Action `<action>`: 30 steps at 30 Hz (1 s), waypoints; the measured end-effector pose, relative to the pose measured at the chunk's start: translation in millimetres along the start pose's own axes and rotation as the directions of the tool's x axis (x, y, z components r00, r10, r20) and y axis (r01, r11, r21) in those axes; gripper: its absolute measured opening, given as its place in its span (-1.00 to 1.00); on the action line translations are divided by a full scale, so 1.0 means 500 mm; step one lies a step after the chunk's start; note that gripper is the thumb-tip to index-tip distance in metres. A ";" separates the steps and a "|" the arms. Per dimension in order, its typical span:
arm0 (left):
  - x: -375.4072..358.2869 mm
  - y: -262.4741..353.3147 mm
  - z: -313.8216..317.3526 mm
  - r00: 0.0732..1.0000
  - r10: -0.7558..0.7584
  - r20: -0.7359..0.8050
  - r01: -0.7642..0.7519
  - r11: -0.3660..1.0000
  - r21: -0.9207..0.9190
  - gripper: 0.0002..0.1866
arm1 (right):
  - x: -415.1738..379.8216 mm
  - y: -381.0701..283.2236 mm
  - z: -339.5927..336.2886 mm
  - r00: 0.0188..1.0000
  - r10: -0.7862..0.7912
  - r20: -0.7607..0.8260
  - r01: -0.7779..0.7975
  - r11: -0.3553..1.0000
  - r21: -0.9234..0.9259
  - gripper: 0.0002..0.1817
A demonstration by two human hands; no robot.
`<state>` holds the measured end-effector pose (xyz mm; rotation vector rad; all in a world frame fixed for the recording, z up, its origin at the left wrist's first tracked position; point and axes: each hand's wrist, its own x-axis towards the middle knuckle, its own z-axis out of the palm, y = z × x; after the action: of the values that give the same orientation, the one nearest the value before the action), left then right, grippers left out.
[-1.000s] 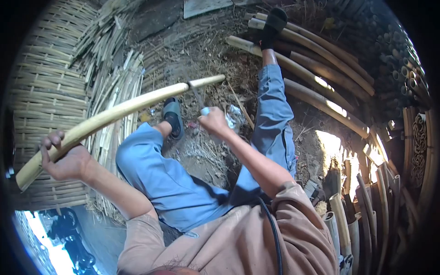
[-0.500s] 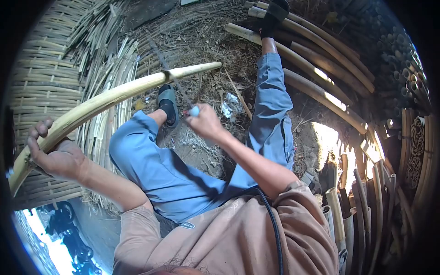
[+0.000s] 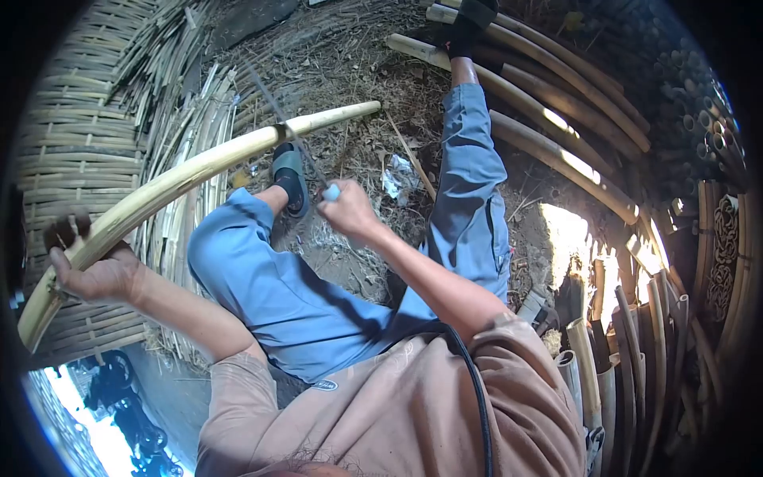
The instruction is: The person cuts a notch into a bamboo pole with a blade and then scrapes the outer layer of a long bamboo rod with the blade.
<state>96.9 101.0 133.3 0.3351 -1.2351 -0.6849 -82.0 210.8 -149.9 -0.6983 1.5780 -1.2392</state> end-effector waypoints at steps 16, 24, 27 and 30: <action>0.037 -0.015 -0.082 0.982 -0.062 0.176 0.083 0.990 -0.113 -0.69 | 0.116 0.097 -0.047 0.980 0.008 -0.198 -0.040 0.986 -0.159 -0.82; -0.006 0.008 0.007 0.991 0.004 -0.131 0.007 0.997 0.083 -0.70 | -0.041 -0.003 0.007 0.989 -0.151 -0.011 0.151 0.989 0.004 -0.96; -0.002 0.011 0.011 0.997 -0.013 -0.075 0.018 0.997 0.077 -0.71 | 0.108 0.073 -0.044 0.990 -0.028 -0.138 0.000 0.980 -0.200 -0.79; 0.007 0.005 -0.018 0.990 0.006 0.138 0.003 0.998 -0.064 -0.71 | 0.148 0.033 -0.131 0.987 0.086 -0.136 -0.134 0.910 -0.392 -0.76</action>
<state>106.9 99.4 134.7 0.2366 -1.3420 -0.7545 -167.4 176.8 -190.1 -0.7901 1.9696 -0.8920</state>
